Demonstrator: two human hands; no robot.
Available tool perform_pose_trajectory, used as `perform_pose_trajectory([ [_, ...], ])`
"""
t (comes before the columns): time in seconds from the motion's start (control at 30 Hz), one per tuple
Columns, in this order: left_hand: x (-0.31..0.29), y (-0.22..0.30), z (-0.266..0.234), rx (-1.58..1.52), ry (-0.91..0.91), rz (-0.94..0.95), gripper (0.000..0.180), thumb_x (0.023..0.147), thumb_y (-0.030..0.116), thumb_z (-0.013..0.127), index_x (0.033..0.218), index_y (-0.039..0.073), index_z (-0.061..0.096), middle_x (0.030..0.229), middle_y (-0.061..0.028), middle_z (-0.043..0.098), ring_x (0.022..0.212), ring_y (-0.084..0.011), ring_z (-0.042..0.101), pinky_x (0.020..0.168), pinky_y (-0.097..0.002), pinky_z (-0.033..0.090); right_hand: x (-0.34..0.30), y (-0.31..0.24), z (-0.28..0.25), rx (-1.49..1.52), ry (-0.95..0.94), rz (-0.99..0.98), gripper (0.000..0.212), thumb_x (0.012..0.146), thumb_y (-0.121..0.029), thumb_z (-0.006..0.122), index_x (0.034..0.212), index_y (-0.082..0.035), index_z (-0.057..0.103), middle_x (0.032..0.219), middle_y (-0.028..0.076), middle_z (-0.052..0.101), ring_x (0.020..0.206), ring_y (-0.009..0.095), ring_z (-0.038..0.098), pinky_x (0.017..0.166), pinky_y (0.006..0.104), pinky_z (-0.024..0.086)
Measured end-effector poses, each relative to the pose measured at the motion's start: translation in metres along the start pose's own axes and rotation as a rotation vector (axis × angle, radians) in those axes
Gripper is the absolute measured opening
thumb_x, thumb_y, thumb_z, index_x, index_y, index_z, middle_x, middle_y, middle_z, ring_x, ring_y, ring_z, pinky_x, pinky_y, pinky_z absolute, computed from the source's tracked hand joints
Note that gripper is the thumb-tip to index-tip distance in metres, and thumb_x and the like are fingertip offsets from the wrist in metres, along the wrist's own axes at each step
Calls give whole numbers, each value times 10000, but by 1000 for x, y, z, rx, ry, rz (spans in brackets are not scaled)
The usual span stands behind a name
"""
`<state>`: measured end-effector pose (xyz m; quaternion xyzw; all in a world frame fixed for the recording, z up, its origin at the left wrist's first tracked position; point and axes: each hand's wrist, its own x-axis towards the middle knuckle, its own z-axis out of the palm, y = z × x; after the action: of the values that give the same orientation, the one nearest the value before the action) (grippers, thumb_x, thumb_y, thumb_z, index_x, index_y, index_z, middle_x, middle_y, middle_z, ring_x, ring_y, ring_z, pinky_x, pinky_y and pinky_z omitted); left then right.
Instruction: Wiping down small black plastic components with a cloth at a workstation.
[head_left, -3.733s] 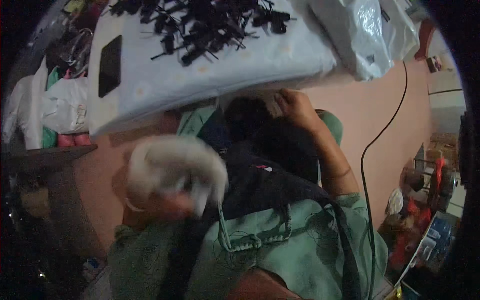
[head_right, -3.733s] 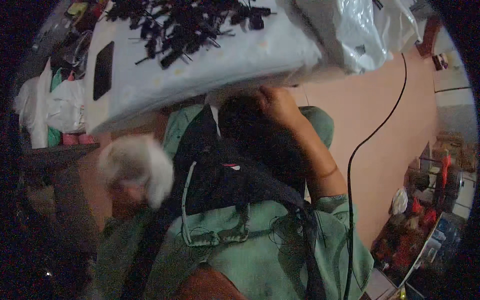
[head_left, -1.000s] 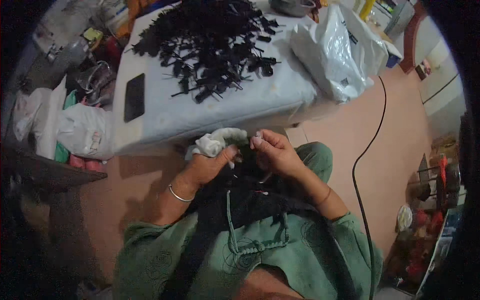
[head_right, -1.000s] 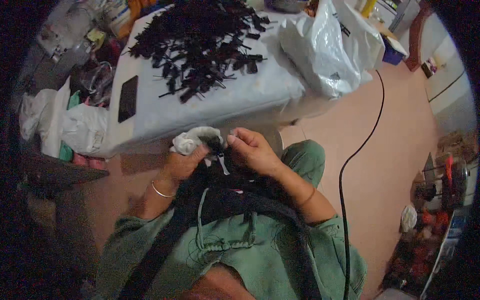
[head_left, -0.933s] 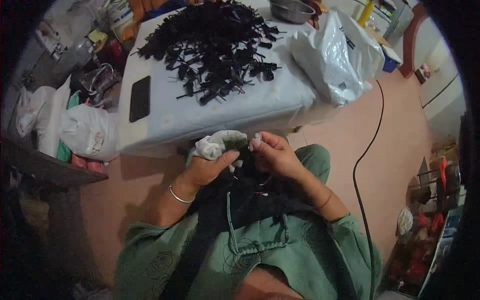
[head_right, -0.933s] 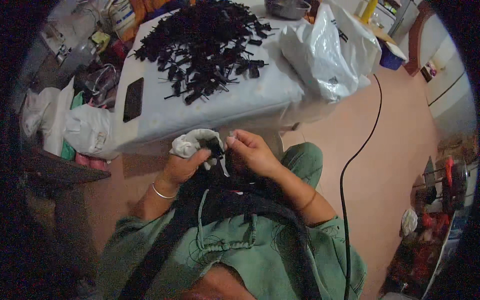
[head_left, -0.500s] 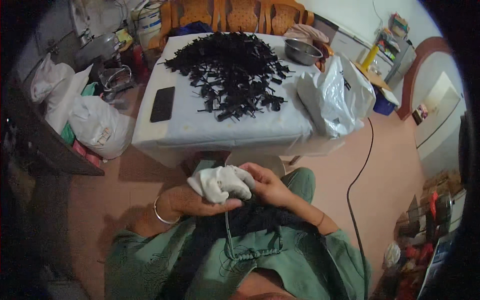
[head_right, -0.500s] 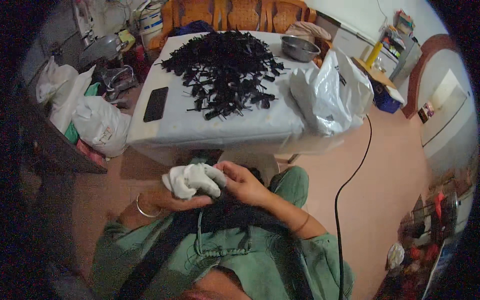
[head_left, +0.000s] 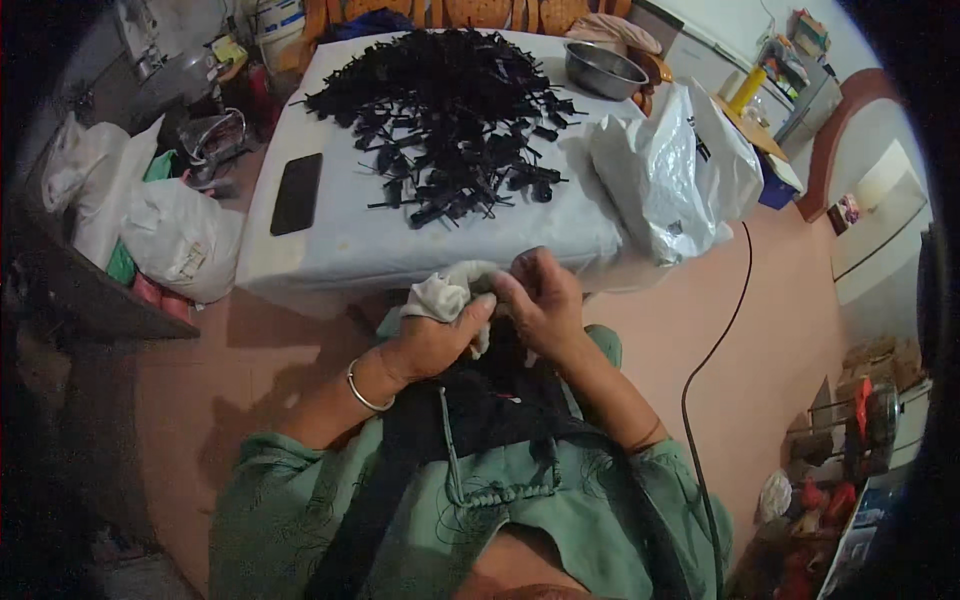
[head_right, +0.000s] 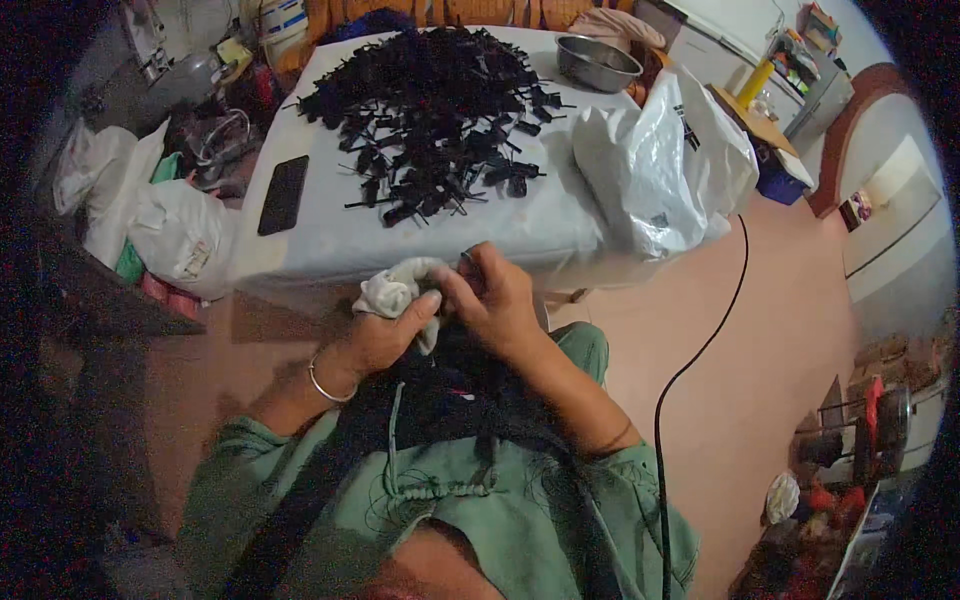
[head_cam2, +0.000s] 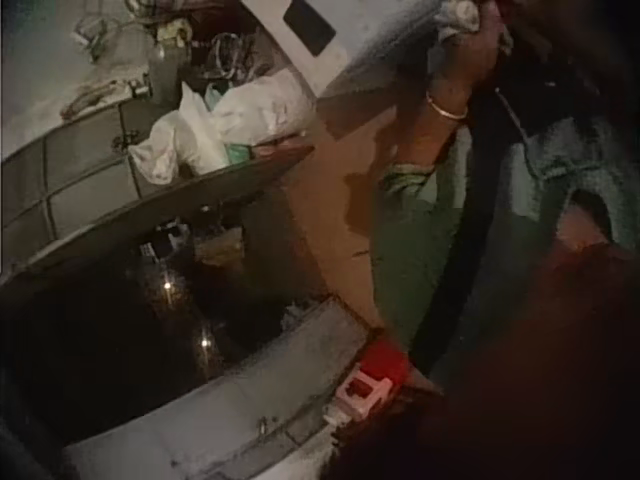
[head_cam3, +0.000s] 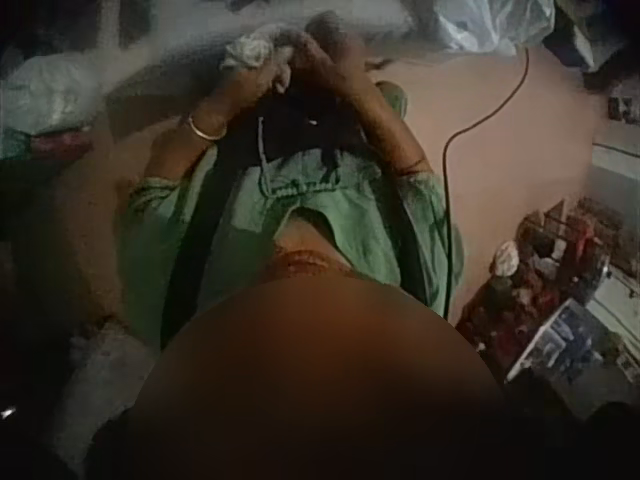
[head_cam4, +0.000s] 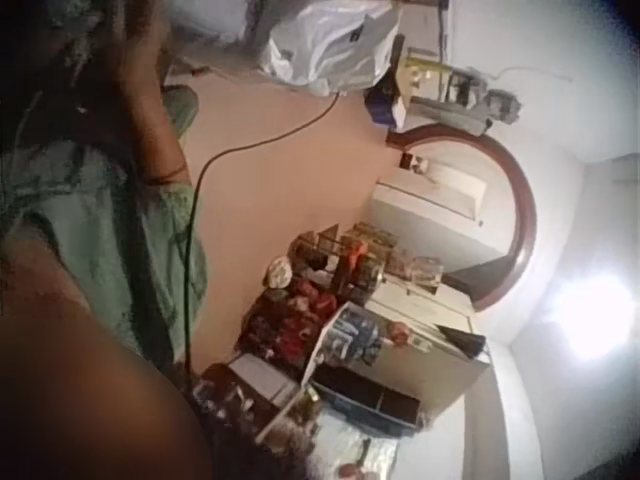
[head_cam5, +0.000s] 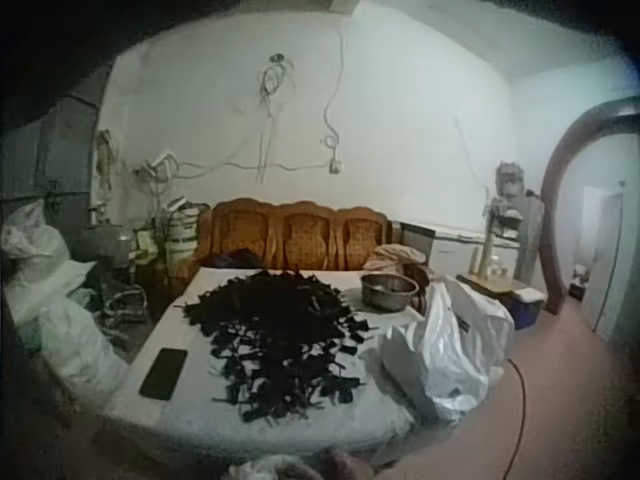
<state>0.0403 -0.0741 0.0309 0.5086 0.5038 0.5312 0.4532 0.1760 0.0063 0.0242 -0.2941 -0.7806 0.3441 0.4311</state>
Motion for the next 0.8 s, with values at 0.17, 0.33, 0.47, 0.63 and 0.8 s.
perform_pose_trajectory([
  [0.17,18,-32,-7,326,227,417,173,804,85,538,959,7,535,724,-51,567,542,-104,511,495,-248,427,-1,20,-6,166,-298,31,160,874,-141,499,765,-30,460,620,-18,402,584,67,351,516,220,334],
  [0.33,20,-26,-5,418,201,240,179,780,49,540,947,-15,540,811,-66,586,733,-125,549,655,-261,460,1,26,-2,205,-463,162,211,916,-178,428,769,-31,469,631,-31,392,594,63,341,526,226,326],
  [0.47,21,-21,0,273,136,22,210,775,84,555,961,-11,549,827,-118,580,741,-186,572,655,-291,462,-1,38,5,241,-437,199,237,917,-189,429,740,-35,465,632,-51,385,601,53,341,523,225,321],
  [0.63,23,-29,0,666,208,506,241,755,18,560,991,-9,523,879,-79,560,764,-150,541,684,-261,453,-7,38,9,378,-343,265,234,901,-199,442,770,-9,480,590,56,391,585,115,358,531,279,363],
  [0.8,33,-45,-7,383,205,313,219,810,66,527,1019,14,484,837,-48,544,723,-143,523,635,-267,438,-4,46,8,308,-168,145,195,864,-181,515,867,13,533,673,80,533,636,119,457,592,282,412],
])
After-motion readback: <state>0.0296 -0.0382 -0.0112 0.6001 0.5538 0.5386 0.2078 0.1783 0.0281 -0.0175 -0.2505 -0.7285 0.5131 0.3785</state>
